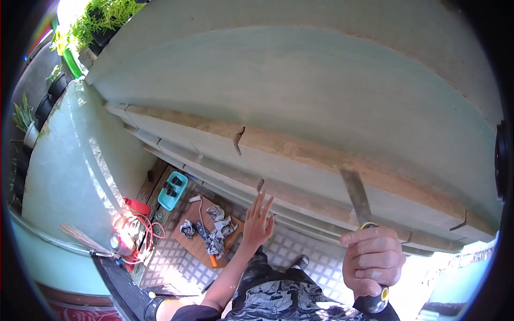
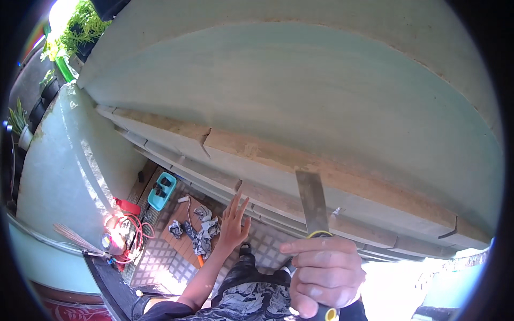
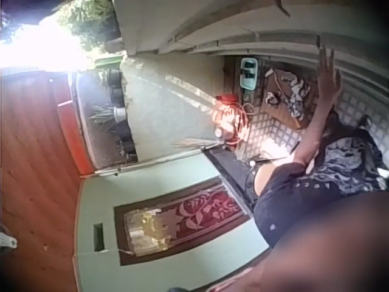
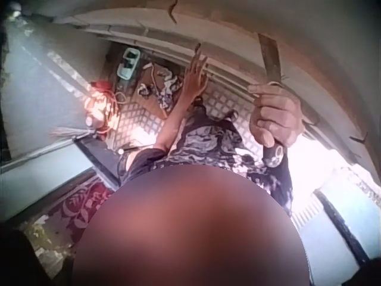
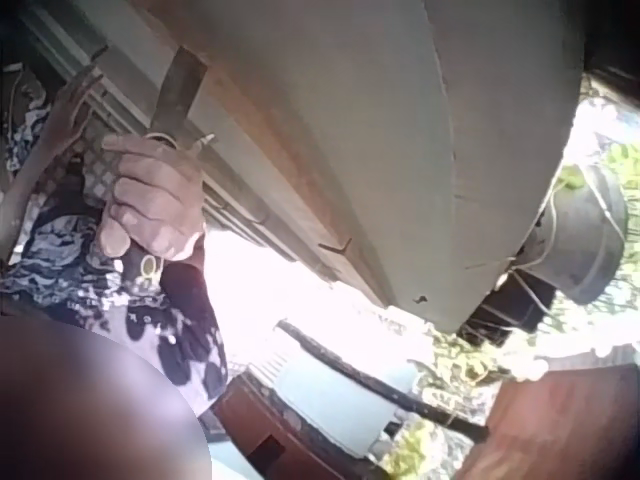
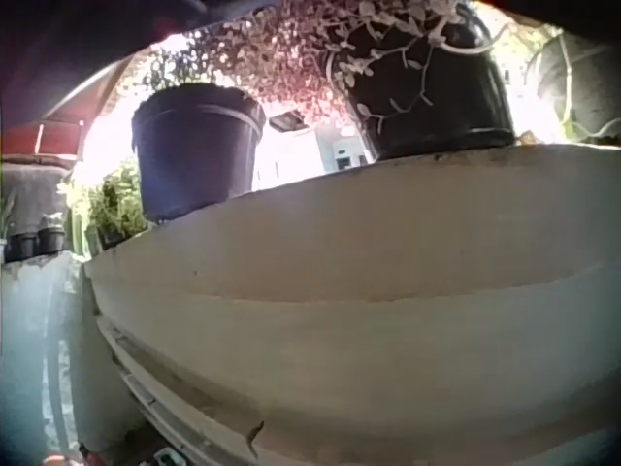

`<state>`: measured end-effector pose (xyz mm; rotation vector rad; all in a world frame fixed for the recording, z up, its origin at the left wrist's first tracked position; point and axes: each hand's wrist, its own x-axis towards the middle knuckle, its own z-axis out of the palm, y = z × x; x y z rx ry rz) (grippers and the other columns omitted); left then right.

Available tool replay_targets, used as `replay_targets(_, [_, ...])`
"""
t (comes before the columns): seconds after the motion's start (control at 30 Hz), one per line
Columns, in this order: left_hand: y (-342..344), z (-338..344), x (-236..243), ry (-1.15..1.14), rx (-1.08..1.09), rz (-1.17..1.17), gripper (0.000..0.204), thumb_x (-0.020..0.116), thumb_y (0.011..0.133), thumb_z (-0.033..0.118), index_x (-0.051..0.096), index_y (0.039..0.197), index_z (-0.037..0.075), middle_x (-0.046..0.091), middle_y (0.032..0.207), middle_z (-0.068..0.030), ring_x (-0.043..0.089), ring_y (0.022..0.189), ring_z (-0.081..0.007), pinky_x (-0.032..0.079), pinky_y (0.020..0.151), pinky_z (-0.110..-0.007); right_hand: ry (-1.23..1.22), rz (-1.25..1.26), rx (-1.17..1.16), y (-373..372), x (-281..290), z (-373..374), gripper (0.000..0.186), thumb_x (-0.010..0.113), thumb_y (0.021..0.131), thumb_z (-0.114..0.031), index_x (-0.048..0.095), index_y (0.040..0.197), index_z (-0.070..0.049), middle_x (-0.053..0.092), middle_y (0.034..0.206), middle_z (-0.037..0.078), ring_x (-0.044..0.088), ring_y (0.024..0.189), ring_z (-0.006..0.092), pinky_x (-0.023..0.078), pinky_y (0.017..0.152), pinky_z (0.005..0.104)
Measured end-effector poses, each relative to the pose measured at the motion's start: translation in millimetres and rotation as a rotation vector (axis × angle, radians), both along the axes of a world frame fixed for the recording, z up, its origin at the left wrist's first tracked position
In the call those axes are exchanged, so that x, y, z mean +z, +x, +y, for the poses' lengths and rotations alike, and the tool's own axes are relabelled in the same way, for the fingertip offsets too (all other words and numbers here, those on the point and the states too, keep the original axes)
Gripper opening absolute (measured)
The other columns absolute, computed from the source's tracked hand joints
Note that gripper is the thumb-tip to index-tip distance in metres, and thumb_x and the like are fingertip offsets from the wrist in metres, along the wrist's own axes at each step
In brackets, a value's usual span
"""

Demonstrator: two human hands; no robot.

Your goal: Scraping and smoothing a wooden beam or structure with a putty knife.

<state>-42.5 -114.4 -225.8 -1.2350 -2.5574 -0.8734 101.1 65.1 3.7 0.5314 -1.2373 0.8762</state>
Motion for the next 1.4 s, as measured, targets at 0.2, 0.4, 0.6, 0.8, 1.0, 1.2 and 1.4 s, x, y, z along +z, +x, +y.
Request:
replay_targets(0.2, [-38.1, 15.8, -30.4, 0.122, -0.131, 0.164, 0.058, 0.057, 0.088, 0.014, 0.045, 0.144, 0.015, 0.032, 0.156, -0.0162, 0.034, 0.142, -0.0363, 0.035, 0.108, -0.047, 0.019, -0.387, 0.013, -29.7, 26.1, -3.5, 0.04, 0.053, 0.099, -0.021, 0.038, 0.063, -0.01, 0.047, 0.048, 0.003, 0.049, 0.04, 0.0172, 0.048, 0.042, 0.0291])
replay_targets(0.4, [-67.5, 43.5, -70.2, 0.198, -0.275, 0.334, 0.049, 0.056, 0.089, 0.023, 0.052, 0.137, 0.015, 0.041, 0.151, -0.0152, 0.046, 0.131, -0.0346, 0.04, 0.103, -0.047, -0.044, -0.428, -0.089, -32.2, 31.4, -8.4, 0.034, 0.05, 0.099, -0.016, 0.037, 0.068, -0.011, 0.047, 0.05, 0.001, 0.046, 0.04, 0.0154, 0.044, 0.041, 0.029])
replay_targets(0.6, [-83.9, 51.1, -115.0, 0.284, -0.271, 0.48, 0.044, 0.053, 0.09, 0.032, 0.058, 0.131, 0.015, 0.047, 0.146, -0.014, 0.052, 0.122, -0.0305, 0.039, 0.101, -0.044, -0.314, -0.479, -0.28, -45.6, 27.7, -22.3, 0.029, 0.049, 0.094, -0.009, 0.049, 0.065, -0.002, 0.05, 0.053, 0.005, 0.051, 0.045, 0.0167, 0.043, 0.043, 0.0299])
replay_targets(0.8, [-87.4, 62.6, -131.0, 0.363, -0.286, 0.55, 0.043, 0.051, 0.091, 0.034, 0.06, 0.13, 0.018, 0.05, 0.144, -0.009, 0.053, 0.119, -0.0267, 0.038, 0.1, -0.044, -0.274, -0.261, -0.237, -47.6, 5.7, -21.2, 0.023, 0.053, 0.093, -0.006, 0.043, 0.072, -0.007, 0.047, 0.056, 0.002, 0.047, 0.044, 0.0147, 0.039, 0.046, 0.0279])
replay_targets(1.0, [-97.8, 54.0, -140.9, 0.321, -0.35, 0.575, 0.047, 0.051, 0.092, 0.037, 0.059, 0.134, 0.019, 0.048, 0.146, -0.0058, 0.05, 0.122, -0.0249, 0.031, 0.107, -0.043, -0.116, -0.177, 0.049, -60.4, 32.5, -46.0, 0.025, 0.048, 0.096, -0.005, 0.039, 0.073, -0.009, 0.036, 0.05, 0.001, 0.035, 0.04, 0.0121, 0.033, 0.04, 0.0294])
replay_targets(1.2, [-95.1, 57.8, -135.5, 0.328, -0.406, 0.58, 0.048, 0.052, 0.091, 0.036, 0.059, 0.134, 0.017, 0.048, 0.145, -0.0091, 0.05, 0.124, -0.0282, 0.031, 0.108, -0.045, -0.199, -0.209, -0.212, -84.0, 12.9, -48.2, 0.038, 0.048, 0.093, -0.002, 0.033, 0.058, -0.008, 0.036, 0.046, 0.001, 0.035, 0.039, 0.0117, 0.031, 0.038, 0.0279])
replay_targets(1.4, [-101.6, 52.2, -128.6, 0.282, -0.46, 0.556, 0.05, 0.052, 0.092, 0.035, 0.055, 0.138, 0.017, 0.047, 0.148, -0.0056, 0.052, 0.125, -0.0258, 0.03, 0.11, -0.044, -0.15, -0.21, -0.283, -83.9, 1.8, -57.3, 0.039, 0.05, 0.091, 0.0, 0.032, 0.057, -0.008, 0.039, 0.047, 0.002, 0.035, 0.038, 0.0116, 0.033, 0.038, 0.0285])
